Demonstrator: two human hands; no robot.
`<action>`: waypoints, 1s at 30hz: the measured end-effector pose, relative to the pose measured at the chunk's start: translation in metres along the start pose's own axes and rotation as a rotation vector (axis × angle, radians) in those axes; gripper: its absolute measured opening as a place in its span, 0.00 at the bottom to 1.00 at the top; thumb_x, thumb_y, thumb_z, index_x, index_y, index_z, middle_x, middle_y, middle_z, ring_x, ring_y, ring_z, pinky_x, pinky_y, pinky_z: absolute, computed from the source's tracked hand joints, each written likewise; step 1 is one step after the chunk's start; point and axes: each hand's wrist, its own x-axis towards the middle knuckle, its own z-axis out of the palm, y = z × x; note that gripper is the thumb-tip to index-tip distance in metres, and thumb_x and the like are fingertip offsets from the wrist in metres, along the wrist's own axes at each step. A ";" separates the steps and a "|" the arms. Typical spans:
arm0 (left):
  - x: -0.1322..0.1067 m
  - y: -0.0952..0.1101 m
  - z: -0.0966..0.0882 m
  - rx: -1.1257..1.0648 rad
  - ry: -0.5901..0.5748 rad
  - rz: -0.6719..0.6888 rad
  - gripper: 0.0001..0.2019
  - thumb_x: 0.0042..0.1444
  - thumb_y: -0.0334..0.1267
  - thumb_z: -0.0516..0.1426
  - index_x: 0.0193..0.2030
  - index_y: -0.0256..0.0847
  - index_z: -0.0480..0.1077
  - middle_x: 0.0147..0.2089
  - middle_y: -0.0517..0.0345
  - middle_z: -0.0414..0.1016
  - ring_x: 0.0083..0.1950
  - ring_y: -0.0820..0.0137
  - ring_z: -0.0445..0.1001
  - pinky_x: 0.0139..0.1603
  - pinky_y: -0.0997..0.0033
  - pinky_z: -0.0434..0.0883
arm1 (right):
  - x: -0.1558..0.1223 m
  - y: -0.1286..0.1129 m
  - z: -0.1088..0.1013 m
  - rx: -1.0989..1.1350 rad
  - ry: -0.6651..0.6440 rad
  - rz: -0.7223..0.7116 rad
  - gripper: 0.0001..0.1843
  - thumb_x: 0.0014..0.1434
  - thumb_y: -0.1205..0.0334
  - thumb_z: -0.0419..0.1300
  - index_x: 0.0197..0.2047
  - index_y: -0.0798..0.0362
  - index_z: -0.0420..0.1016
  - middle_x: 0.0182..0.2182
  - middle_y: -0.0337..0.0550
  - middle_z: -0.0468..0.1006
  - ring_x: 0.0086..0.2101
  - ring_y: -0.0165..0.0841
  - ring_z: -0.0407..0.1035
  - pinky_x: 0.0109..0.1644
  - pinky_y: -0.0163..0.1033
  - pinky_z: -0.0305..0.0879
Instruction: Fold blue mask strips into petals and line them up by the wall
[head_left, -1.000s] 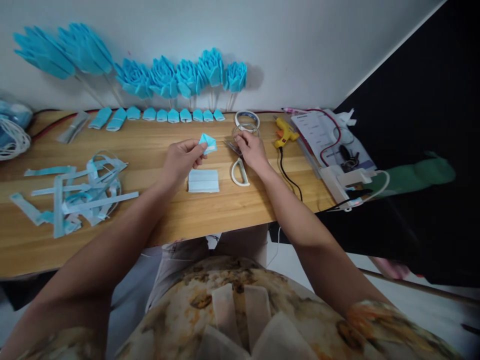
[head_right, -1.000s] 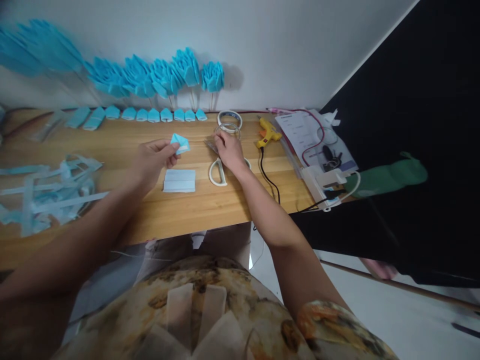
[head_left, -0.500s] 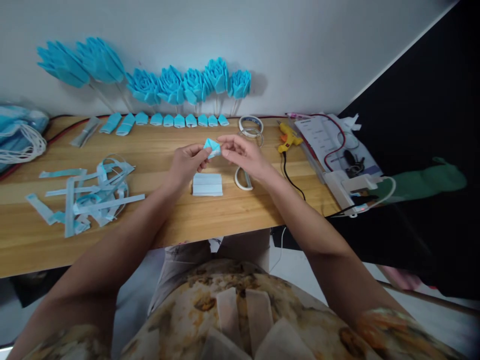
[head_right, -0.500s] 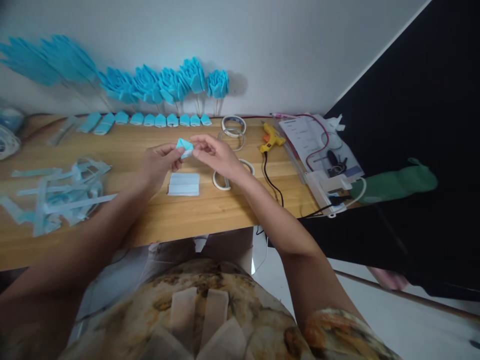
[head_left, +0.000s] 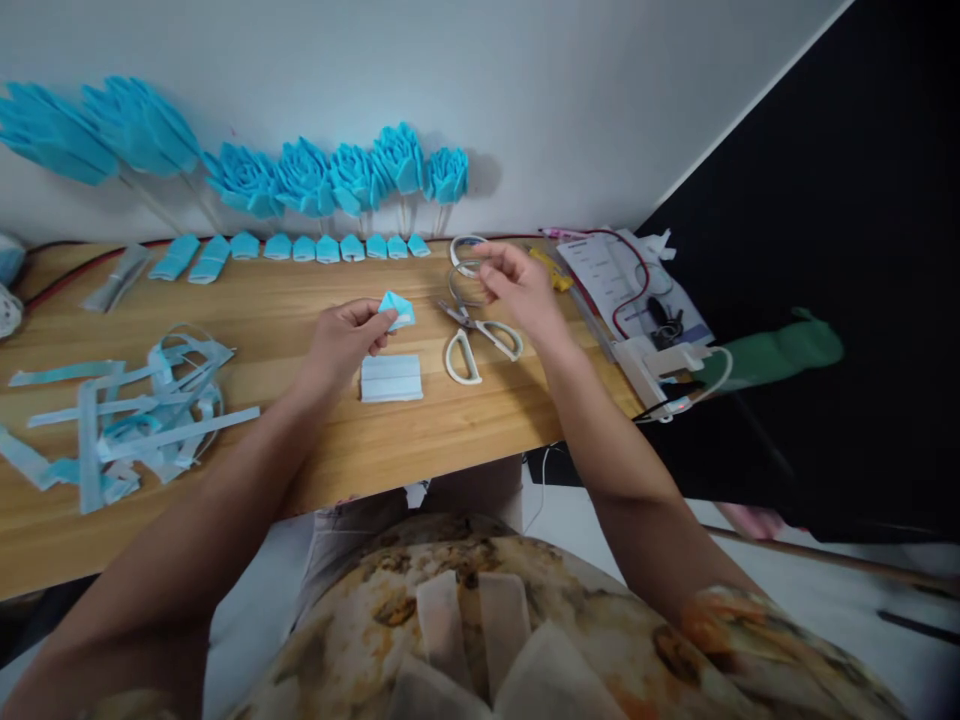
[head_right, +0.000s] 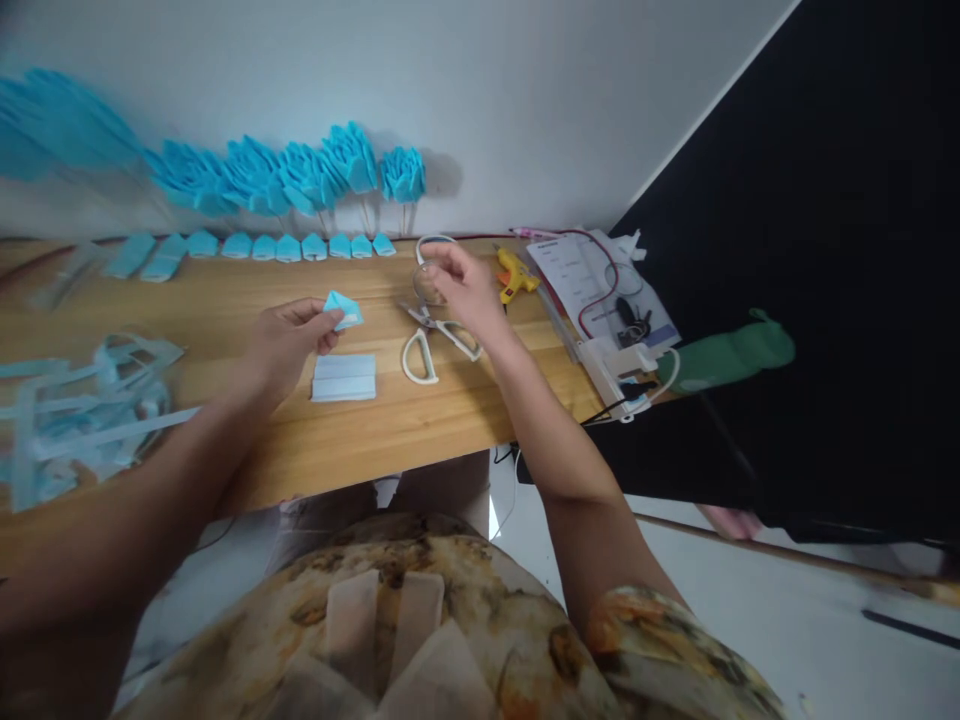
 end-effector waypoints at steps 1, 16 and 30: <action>0.000 0.001 0.000 -0.003 0.008 -0.011 0.07 0.55 0.31 0.61 0.26 0.38 0.76 0.21 0.62 0.71 0.21 0.78 0.63 0.22 0.79 0.60 | 0.001 0.003 -0.007 -0.076 0.046 0.001 0.16 0.66 0.53 0.60 0.53 0.49 0.77 0.36 0.40 0.79 0.33 0.32 0.72 0.38 0.38 0.71; -0.004 0.007 -0.001 0.039 0.013 -0.091 0.09 0.58 0.31 0.60 0.26 0.39 0.75 0.22 0.61 0.70 0.23 0.77 0.64 0.24 0.79 0.62 | -0.013 0.007 -0.007 -0.705 -0.279 0.017 0.15 0.63 0.71 0.57 0.48 0.51 0.81 0.43 0.43 0.86 0.43 0.37 0.77 0.46 0.40 0.67; -0.002 0.005 -0.003 0.038 -0.005 -0.066 0.07 0.55 0.36 0.63 0.26 0.42 0.74 0.24 0.60 0.71 0.23 0.75 0.64 0.24 0.75 0.63 | 0.000 0.012 -0.020 -0.825 -0.472 -0.249 0.11 0.70 0.62 0.58 0.41 0.50 0.83 0.40 0.46 0.82 0.43 0.41 0.72 0.43 0.43 0.60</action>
